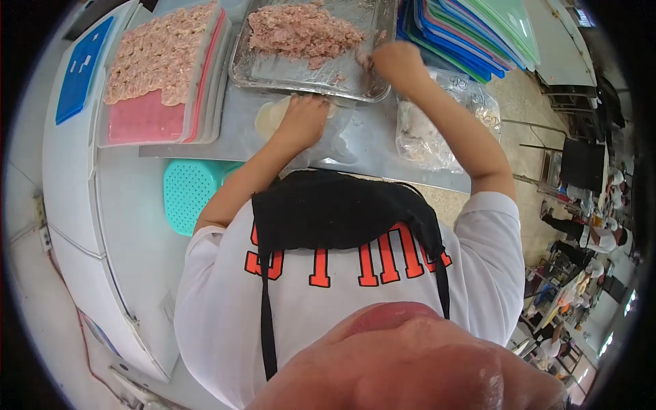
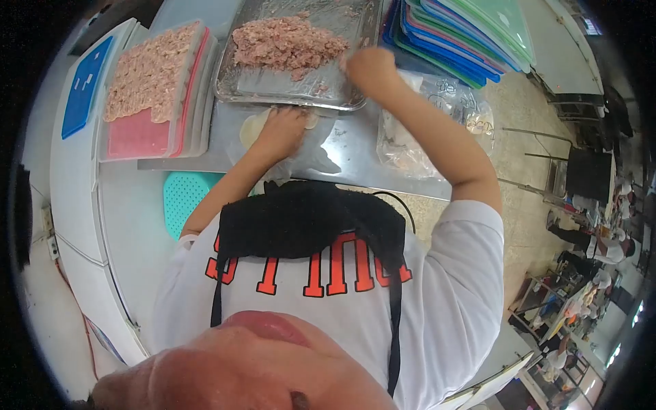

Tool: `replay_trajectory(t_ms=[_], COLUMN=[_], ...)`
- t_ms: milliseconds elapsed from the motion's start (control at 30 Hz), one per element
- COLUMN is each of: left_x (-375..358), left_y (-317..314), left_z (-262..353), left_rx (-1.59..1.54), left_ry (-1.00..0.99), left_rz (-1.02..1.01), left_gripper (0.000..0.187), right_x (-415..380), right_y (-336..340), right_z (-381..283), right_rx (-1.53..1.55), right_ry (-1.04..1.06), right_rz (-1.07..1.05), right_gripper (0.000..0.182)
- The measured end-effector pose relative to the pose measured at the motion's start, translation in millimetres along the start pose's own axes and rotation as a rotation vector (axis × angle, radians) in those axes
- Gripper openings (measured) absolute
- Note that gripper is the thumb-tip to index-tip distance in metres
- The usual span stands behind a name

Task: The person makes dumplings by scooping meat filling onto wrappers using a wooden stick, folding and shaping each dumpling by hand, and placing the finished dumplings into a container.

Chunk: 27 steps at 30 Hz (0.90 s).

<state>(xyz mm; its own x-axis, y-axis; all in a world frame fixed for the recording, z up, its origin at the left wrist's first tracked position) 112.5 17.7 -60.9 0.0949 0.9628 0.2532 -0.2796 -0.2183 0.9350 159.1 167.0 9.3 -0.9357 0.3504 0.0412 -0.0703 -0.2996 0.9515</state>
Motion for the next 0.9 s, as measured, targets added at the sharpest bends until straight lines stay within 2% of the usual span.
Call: replay_trajectory(t_ms=[67, 133, 200, 233, 267, 300, 333, 367, 400, 467, 500, 567, 600, 633, 667, 733, 767, 833, 900], left_x=[2, 4, 2, -1, -4, -6, -8, -11, -12, -18, -19, -32, -36, -37, -37, -43, -45, -45, -49], left_y=[-15, -12, -6, 6, 18, 22, 35, 49, 58, 87, 92, 106, 105, 93, 81, 68, 61, 67, 66], left_z=[-11, -11, -12, -8, -3, -4, -4, -4, -1, -12, -17, -30, -33, -35, -35, -28, -23, -20, -19], left_rx=[0.102, 0.025, -0.048, -0.106, -0.163, -0.161, -0.205, -0.247, -0.248, -0.298, -0.295, -0.102, -0.106, -0.086, -0.062, -0.137, -0.217, -0.251, -0.295], left_ry=[0.099, 0.097, 0.094, 0.053, 0.012, 0.023, 0.013, 0.002, 0.006, 0.13, 0.131, 0.213, 0.212, 0.206, 0.2, 0.183, 0.156, 0.189, 0.223], left_rz=[-0.126, -0.127, -0.129, -0.045, 0.04, 0.04, 0.138, 0.237, 0.235, 0.359, 0.364, 0.464, 0.462, 0.346, 0.232, 0.186, 0.133, 0.129, 0.122], left_gripper=[0.023, 0.021, 0.019, 0.018, 0.017, 0.017, 0.016, 0.016, 0.016, 0.021, 0.021, 0.024, 0.024, 0.027, 0.03, 0.03, 0.03, 0.029, 0.027], right_x=[-23, -38, -21, -11, 0, 10, 23, 36, 38, 35, 34, 6, -15, -29, -27, -17, -4, 19, 33], right_y=[13, 7, 12, 11, 18, 20, 2, -8, -11, -15, -15, -19, -5, 5, 9, 12, 17, 13, -8], right_z=[-25, -46, -14, 11, 31, 50, 64, 77, 81, 60, 45, 2, -27, -48, -44, -21, 2, 43, 50], right_rx=[0.091, 0.175, 0.118, 0.057, 0.034, 0.013, 0.016, -0.018, -0.051, -0.032, -0.018, 0.112, 0.173, 0.231, 0.229, 0.115, 0.17, 0.066, 0.029], right_ry=[0.062, 0.176, 0.118, 0.046, 0.021, -0.005, 0.002, 0.014, 0.025, 0.047, 0.071, 0.141, 0.22, 0.302, 0.304, 0.243, 0.201, 0.124, 0.124], right_rz=[-0.013, -0.113, -0.154, -0.196, -0.085, 0.025, 0.024, 0.161, 0.296, 0.241, 0.188, 0.046, 0.027, 0.009, 0.011, -0.108, -0.078, 0.145, 0.147], right_gripper=[0.016, 0.017, 0.015, 0.014, 0.014, 0.014, 0.014, 0.014, 0.014, 0.013, 0.013, 0.013, 0.012, 0.012, 0.012, 0.012, 0.013, 0.013, 0.013])
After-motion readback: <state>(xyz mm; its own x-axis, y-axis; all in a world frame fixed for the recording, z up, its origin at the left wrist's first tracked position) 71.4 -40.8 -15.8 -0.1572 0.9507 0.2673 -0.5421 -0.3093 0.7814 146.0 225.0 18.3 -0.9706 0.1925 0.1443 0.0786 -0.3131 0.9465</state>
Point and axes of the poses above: each hand's wrist, its own x-axis towards the middle knuckle, its own y-axis out of the back of the hand, z = x × y, the point moved 9 cm from there along x, towards the middle knuckle
